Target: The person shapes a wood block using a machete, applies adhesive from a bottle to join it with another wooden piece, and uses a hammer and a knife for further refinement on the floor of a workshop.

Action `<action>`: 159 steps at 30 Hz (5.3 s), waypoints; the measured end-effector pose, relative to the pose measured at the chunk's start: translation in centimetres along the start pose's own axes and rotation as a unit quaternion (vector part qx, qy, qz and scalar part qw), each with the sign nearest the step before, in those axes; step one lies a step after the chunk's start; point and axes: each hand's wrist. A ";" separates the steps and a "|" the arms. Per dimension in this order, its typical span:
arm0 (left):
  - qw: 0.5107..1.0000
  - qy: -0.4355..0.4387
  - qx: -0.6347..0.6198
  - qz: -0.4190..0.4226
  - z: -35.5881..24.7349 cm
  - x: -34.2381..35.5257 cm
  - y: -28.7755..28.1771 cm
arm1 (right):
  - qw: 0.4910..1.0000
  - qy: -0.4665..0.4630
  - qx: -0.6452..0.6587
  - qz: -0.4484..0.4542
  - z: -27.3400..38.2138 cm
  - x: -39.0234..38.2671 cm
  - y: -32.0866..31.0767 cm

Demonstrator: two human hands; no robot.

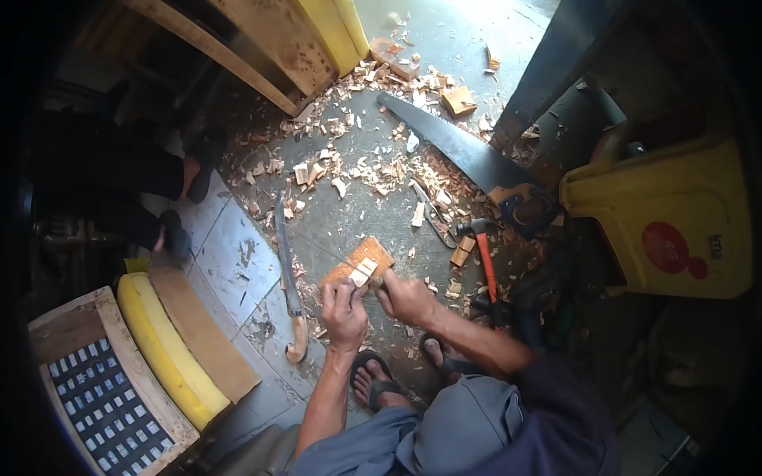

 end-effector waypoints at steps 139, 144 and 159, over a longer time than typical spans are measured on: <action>0.918 -0.344 -0.142 0.139 4.5 -1.4 1.1 | 0.979 0.203 0.030 -0.016 4.4 -2.6 -7.3; 0.952 -0.263 -0.147 0.048 0.9 1.8 2.5 | 0.991 0.127 0.002 -0.043 6.7 -0.9 -6.5; 0.961 -0.198 -0.189 0.047 3.5 3.0 6.4 | 0.996 0.035 -0.087 -0.005 6.4 0.9 -3.1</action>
Point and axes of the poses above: each hand's wrist, its own x-axis towards the middle knuckle, its own y-axis out of the palm, z = x × y, and after that the axes turned 9 degrees about -y, right-handed
